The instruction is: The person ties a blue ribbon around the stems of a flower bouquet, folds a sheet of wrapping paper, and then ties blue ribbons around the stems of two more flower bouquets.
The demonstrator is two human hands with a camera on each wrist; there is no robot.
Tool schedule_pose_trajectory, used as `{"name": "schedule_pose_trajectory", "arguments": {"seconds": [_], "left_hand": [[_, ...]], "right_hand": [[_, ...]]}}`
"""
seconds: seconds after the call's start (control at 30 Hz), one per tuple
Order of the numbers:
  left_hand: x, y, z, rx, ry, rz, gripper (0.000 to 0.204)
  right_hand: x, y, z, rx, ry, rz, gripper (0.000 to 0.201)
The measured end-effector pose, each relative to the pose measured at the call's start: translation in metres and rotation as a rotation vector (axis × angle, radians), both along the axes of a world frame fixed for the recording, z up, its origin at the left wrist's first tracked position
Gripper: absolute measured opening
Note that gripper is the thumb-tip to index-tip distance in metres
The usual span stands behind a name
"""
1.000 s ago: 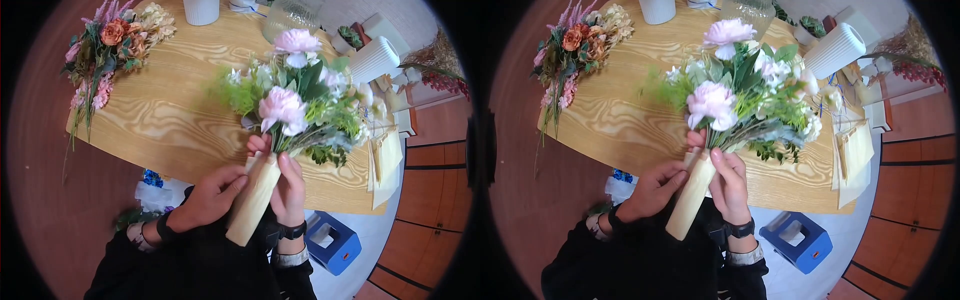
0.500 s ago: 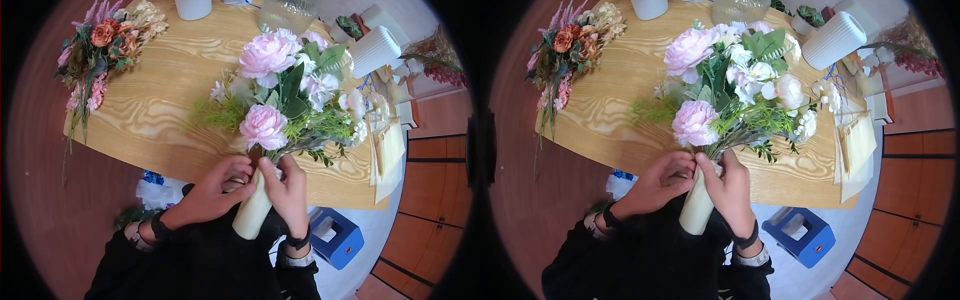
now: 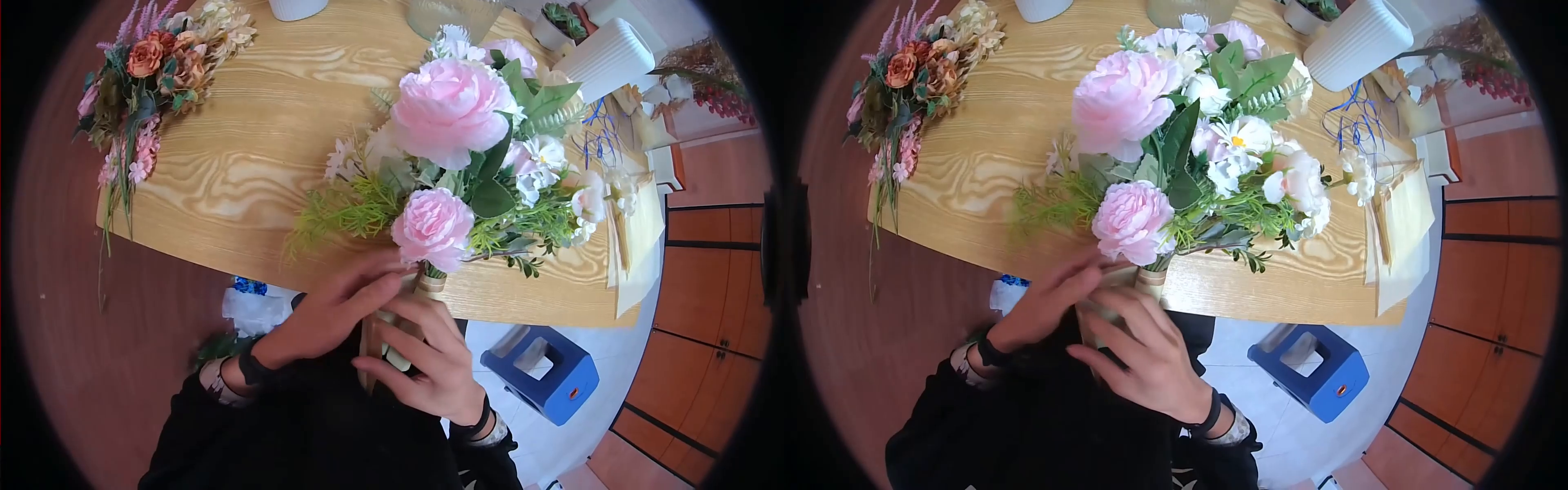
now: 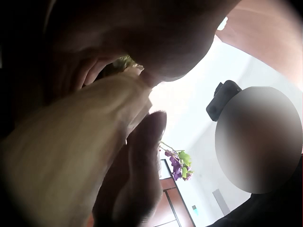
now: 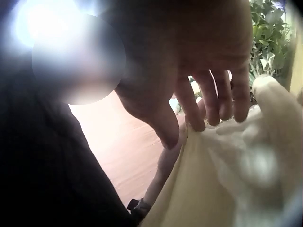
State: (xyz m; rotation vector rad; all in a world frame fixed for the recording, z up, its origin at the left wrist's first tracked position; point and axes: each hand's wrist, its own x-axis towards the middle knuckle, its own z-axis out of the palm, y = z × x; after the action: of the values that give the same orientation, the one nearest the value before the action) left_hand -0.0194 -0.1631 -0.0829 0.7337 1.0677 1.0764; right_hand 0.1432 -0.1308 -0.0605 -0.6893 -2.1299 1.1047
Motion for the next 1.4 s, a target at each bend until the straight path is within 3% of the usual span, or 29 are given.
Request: {"name": "schedule_pose_trajectory", "arguments": {"seconds": [0.13, 0.17, 0.23, 0.27, 0.3, 0.33, 0.37, 0.4, 0.43, 0.47, 0.53, 0.57, 0.63, 0.67, 0.73, 0.77, 0.83, 0.9, 0.93, 0.97, 1.03, 1.07, 1.1, 1.2, 1.27, 1.37, 1.4], "left_hand": [[-0.010, -0.013, 0.003, 0.026, 0.235, 0.074, 0.041], [-0.012, -0.013, 0.005, 0.023, 0.231, 0.076, 0.041], [-0.016, -0.012, 0.006, 0.119, 0.615, -0.065, 0.034], [-0.013, -0.011, 0.003, 0.119, 0.613, -0.064, 0.034], [-0.008, -0.008, -0.002, 0.259, 0.759, 0.051, 0.030], [-0.005, -0.006, -0.005, 0.400, 0.902, 0.166, 0.027], [-0.006, -0.006, -0.004, 0.404, 0.900, 0.160, 0.027], [-0.008, -0.007, -0.003, 0.530, 1.071, 0.093, 0.027], [-0.009, -0.007, -0.002, 0.658, 1.241, 0.024, 0.028], [-0.006, -0.008, 0.000, 0.661, 1.240, 0.021, 0.028], [0.006, -0.011, 0.004, 0.412, 0.987, -0.097, 0.028], [0.006, -0.010, 0.005, 0.410, 0.990, -0.090, 0.028], [0.006, -0.009, 0.008, 0.331, 0.701, -0.103, 0.028], [0.007, -0.008, 0.010, 0.330, 0.702, -0.102, 0.028], [0.009, -0.007, 0.014, 0.002, 0.187, 0.049, 0.029], [0.007, -0.005, 0.015, 0.005, 0.190, 0.052, 0.029], [0.000, -0.001, 0.016, -0.104, -0.142, -0.056, 0.031], [0.002, 0.002, 0.009, -0.168, -0.195, -0.067, 0.033], [0.002, 0.003, 0.008, -0.185, -0.167, -0.026, 0.036], [0.002, 0.004, 0.006, -0.202, -0.140, 0.013, 0.039], [0.004, 0.005, -0.001, -0.131, -0.105, 0.036, 0.041], [0.004, 0.005, -0.003, -0.056, -0.067, 0.057, 0.042], [0.004, 0.005, -0.004, -0.056, -0.067, 0.057, 0.042], [0.005, 0.006, -0.009, -0.140, -0.241, -0.008, 0.041], [0.007, 0.008, -0.016, -0.166, -0.615, 0.022, 0.038], [0.003, 0.011, -0.012, -0.259, -0.744, 0.019, 0.033], [0.002, 0.012, -0.010, -0.261, -0.744, 0.027, 0.033]], "right_hand": [[0.027, 0.009, -0.012, 0.098, 0.053, -0.209, 0.039], [0.031, 0.009, -0.019, 0.049, 0.078, -0.309, 0.031], [0.024, 0.004, -0.029, -0.323, 0.181, -0.580, 0.031], [0.023, 0.003, -0.032, -0.577, 0.251, -0.571, 0.035], [0.021, 0.002, -0.032, -0.576, 0.251, -0.572, 0.035], [0.017, 0.003, -0.031, -0.718, 0.314, -0.487, 0.037], [0.015, 0.004, -0.030, -0.858, 0.379, -0.401, 0.038], [0.015, 0.005, -0.028, -0.826, 0.407, -0.292, 0.040], [0.017, 0.008, -0.028, -0.825, 0.409, -0.297, 0.040], [0.019, 0.011, -0.028, -0.928, 0.434, -0.267, 0.044], [0.017, 0.017, -0.032, -1.030, 0.534, -0.200, 0.048], [0.016, 0.019, -0.034, -1.030, 0.532, -0.192, 0.048], [0.014, 0.020, -0.036, -1.077, 0.633, -0.191, 0.049], [0.011, 0.022, -0.034, -1.111, 0.675, -0.199, 0.045], [0.011, 0.026, -0.030, -1.034, 0.594, -0.125, 0.047], [0.010, 0.027, -0.028, -0.957, 0.518, -0.056, 0.049], [0.010, 0.028, -0.026, -0.942, 0.487, -0.110, 0.045], [0.015, 0.030, -0.030, -0.794, 0.402, -0.222, 0.035], [0.015, 0.027, -0.022, -0.775, 0.335, -0.362, 0.018], [0.018, 0.025, -0.012, -0.776, 0.334, -0.360, 0.018], [0.029, 0.021, 0.009, -0.805, 0.025, -0.324, 0.009], [0.027, 0.018, 0.019, -0.768, 0.055, -0.320, 0.006], [0.034, 0.019, 0.029, -0.779, -0.018, -0.213, 0.009], [0.030, 0.014, 0.025, -0.838, 0.176, -0.116, 0.009], [0.016, 0.012, 0.022, -0.872, 0.143, -0.007, 0.015], [-0.001, 0.006, 0.008, -0.862, 0.258, 0.159, 0.026], [0.005, 0.010, 0.013, -0.933, 0.138, 0.170, 0.028]]}}
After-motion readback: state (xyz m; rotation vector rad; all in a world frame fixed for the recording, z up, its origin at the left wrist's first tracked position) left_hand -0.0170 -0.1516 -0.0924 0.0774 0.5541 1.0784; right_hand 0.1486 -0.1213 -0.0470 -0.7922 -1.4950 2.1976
